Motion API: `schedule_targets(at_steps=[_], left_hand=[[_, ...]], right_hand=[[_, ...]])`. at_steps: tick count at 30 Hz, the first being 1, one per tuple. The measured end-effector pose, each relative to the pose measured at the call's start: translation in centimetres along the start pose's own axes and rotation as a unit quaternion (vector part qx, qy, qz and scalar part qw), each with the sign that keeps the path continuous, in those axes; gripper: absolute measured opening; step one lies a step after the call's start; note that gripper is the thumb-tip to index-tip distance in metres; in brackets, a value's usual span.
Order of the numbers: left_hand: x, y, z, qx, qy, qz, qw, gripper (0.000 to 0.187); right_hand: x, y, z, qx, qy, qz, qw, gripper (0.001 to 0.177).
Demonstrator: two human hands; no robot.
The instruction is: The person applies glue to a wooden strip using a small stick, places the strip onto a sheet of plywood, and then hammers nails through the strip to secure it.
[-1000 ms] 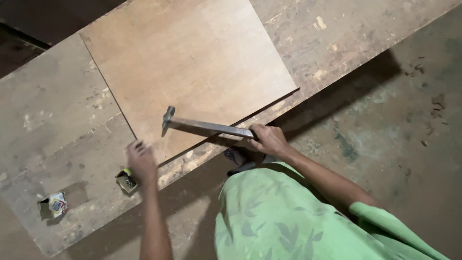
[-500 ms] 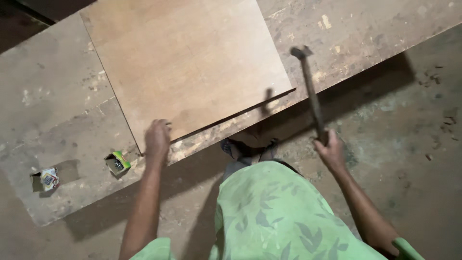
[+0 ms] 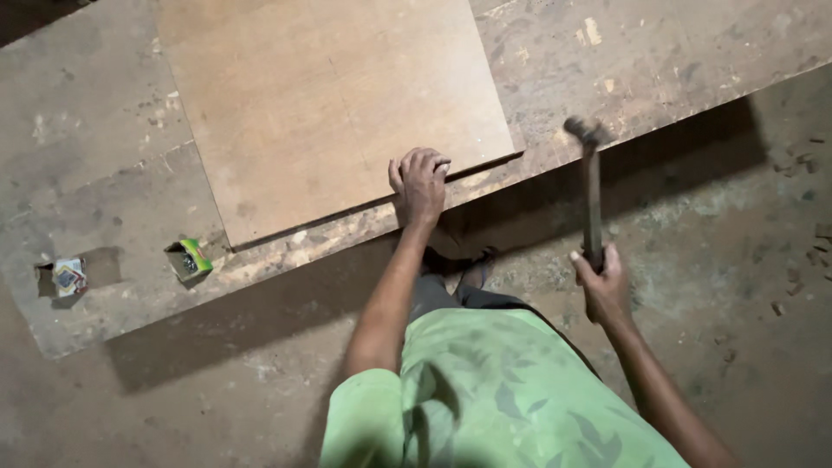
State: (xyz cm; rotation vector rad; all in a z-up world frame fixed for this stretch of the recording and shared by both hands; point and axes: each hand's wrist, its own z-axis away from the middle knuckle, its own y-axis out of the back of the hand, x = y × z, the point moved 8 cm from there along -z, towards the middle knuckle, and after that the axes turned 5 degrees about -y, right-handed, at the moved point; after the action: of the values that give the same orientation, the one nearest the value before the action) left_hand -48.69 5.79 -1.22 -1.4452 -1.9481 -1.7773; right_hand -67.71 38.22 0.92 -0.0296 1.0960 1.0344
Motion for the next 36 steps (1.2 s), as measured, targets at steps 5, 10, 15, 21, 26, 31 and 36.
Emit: schedule_targets(at_steps=[5,10,15,21,26,31,36], left_hand=[[-0.7,-0.5,0.8,0.004,-0.024,-0.022,0.999,0.011],[-0.9,-0.5,1.1,0.004,-0.027,-0.019,0.999,0.011],[-1.3,-0.7,1.2,0.0,-0.02,-0.025,0.999,0.011],[-1.6,-0.7,1.2,-0.005,-0.011,-0.04,0.999,0.014],[-1.2,-0.4,1.5,0.008,-0.039,-0.031,0.999,0.021],[-1.6,-1.2,1.7,-0.008,-0.026,-0.057,0.998,0.029],[-1.9,0.1,0.8,-0.034,-0.094,-0.214,0.972,0.042]], right_hand=[[-3.2,-0.5,1.1,-0.042,0.032,-0.025,0.998,0.023],[-6.6,-0.8,2.1,-0.068,0.123,-0.004,0.99,0.035],[-8.5,-2.3,1.9,-0.082,0.163,0.066,0.981,0.06],[-10.4,-4.5,2.7,-0.08,0.304,0.134,0.94,0.061],[-11.4,-7.4,1.7,-0.079,0.322,0.252,0.909,0.068],[-12.8,-8.3,1.4,-0.078,0.317,0.299,0.897,0.071],[-15.1,-4.1,4.3,-0.049,0.461,0.086,0.882,0.067]])
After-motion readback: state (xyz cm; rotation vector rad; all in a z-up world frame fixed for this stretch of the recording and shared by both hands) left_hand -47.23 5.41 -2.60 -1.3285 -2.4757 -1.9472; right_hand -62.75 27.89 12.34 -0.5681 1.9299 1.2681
